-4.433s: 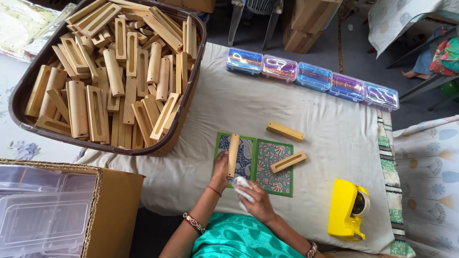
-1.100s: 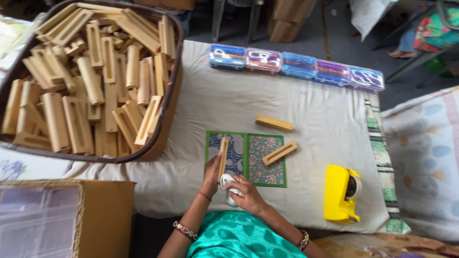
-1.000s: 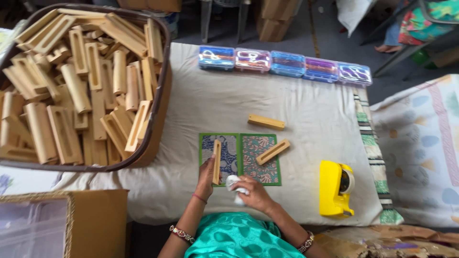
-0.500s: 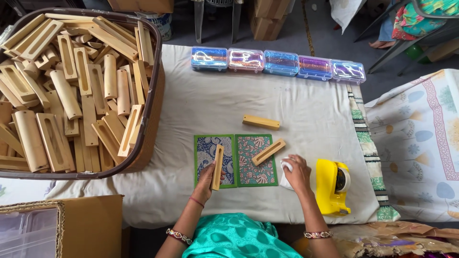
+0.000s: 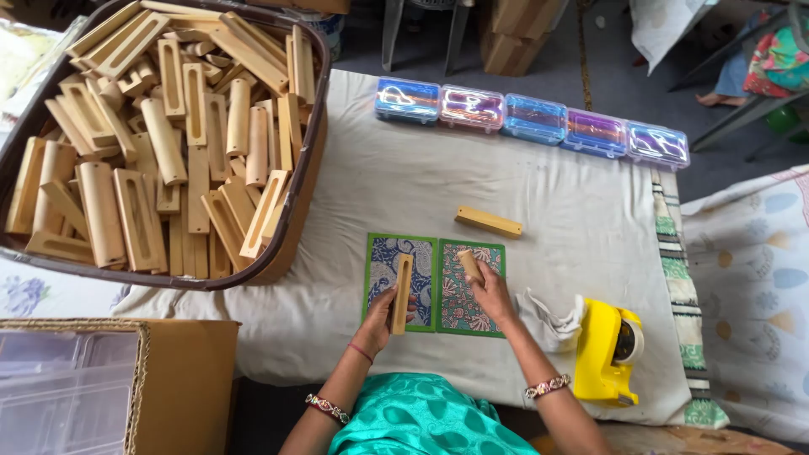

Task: The recorder is polishing and cleaning small wooden blocks using a cloth and a solution, then placing them on a mat for further processing.

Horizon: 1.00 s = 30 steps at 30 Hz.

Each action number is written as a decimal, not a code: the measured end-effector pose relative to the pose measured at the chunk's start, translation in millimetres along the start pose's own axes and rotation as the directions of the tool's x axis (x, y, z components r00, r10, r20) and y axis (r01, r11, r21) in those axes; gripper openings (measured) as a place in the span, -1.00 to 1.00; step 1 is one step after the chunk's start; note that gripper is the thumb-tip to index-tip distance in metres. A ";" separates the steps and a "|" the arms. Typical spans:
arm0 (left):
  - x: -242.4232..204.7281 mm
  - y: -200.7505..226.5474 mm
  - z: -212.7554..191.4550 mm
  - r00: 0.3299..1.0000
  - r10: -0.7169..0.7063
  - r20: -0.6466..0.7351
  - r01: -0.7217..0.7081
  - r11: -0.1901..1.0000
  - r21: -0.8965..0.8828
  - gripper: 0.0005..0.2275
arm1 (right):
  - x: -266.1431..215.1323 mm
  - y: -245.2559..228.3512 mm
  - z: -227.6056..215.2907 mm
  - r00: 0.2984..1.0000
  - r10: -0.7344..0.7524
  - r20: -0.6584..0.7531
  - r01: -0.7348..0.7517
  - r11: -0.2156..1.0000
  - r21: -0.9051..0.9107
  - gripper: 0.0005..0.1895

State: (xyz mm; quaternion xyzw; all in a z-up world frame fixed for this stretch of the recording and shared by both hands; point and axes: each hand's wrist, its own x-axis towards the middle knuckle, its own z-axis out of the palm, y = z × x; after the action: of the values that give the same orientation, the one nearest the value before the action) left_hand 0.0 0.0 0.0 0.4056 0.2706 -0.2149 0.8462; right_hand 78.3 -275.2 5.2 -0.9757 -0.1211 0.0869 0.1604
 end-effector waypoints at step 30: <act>8.1 -35.2 21.9 0.984 0.104 0.143 -0.151 0.914 0.376 -0.53 | -31.1 -123.5 22.0 0.939 0.338 0.067 -0.192 0.352 0.916 -0.41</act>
State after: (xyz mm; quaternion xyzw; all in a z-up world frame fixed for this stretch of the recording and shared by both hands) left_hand -8.2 -39.1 -13.7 0.5673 0.1445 -0.2321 0.7768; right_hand 18.3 -163.5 29.9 -0.7376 0.1166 0.0982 0.6578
